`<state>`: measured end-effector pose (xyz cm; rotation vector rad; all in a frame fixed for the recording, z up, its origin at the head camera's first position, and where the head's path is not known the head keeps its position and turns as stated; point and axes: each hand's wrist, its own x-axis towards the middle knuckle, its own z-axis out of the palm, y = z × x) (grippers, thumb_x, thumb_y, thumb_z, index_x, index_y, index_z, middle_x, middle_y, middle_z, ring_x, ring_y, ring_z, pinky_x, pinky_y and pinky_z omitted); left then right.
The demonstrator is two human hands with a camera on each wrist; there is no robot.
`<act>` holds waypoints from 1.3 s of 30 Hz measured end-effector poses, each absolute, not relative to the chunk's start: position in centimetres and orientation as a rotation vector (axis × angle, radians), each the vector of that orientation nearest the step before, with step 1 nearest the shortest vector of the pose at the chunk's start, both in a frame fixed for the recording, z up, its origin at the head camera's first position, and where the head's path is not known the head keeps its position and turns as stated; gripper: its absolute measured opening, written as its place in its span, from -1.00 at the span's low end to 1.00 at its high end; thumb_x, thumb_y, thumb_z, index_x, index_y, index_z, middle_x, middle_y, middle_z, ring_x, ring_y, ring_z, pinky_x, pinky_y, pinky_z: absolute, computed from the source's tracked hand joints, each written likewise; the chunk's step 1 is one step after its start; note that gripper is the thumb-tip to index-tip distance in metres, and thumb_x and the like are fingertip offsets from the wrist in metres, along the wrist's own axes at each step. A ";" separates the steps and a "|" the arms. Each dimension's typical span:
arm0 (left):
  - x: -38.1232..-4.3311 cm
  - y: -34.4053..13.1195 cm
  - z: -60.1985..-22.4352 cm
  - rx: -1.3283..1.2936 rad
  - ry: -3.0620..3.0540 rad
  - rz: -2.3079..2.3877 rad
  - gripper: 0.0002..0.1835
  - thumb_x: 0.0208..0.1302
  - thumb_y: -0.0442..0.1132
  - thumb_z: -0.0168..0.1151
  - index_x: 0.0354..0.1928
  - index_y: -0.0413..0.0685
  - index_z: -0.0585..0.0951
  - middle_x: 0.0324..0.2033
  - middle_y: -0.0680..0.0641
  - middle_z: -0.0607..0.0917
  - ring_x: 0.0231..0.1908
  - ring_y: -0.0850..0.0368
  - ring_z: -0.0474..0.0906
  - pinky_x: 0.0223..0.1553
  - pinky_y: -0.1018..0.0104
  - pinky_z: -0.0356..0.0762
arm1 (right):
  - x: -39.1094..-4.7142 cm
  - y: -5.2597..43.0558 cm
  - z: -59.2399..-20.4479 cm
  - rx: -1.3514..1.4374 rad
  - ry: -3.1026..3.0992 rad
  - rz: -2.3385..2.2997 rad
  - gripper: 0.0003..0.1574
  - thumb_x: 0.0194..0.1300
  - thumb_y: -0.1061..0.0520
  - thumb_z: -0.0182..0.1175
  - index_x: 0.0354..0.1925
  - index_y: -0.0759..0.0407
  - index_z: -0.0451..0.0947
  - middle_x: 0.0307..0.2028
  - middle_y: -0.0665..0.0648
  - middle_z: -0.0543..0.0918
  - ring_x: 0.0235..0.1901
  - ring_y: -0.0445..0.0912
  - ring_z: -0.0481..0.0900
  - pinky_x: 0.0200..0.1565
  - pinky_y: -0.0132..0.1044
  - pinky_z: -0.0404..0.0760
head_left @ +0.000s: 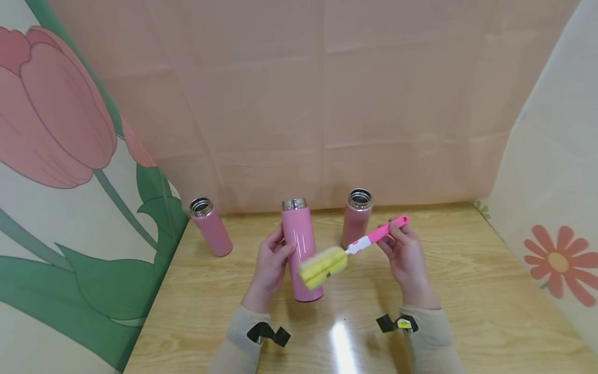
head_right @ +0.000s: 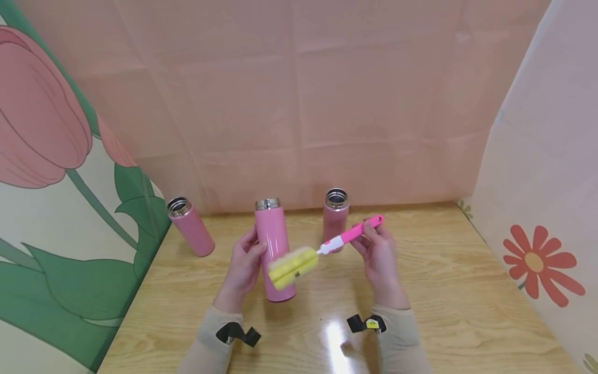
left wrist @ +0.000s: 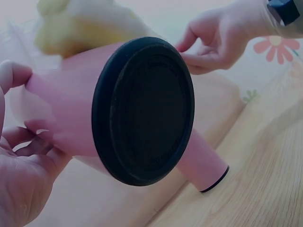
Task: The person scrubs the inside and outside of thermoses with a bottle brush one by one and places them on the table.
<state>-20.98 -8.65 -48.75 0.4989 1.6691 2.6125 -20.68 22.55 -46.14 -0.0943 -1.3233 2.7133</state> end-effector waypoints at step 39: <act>-20.8 -8.0 -48.9 0.706 1.721 2.413 -0.03 0.25 -0.49 0.40 0.66 -0.24 0.17 0.48 -0.30 0.43 0.35 -0.02 0.52 0.39 0.13 0.51 | -20.4 22.5 -45.8 -0.228 -0.486 2.880 -0.93 0.57 0.31 0.17 -0.06 0.23 0.46 -0.20 0.25 0.70 -0.22 0.05 0.76 0.07 -0.16 0.76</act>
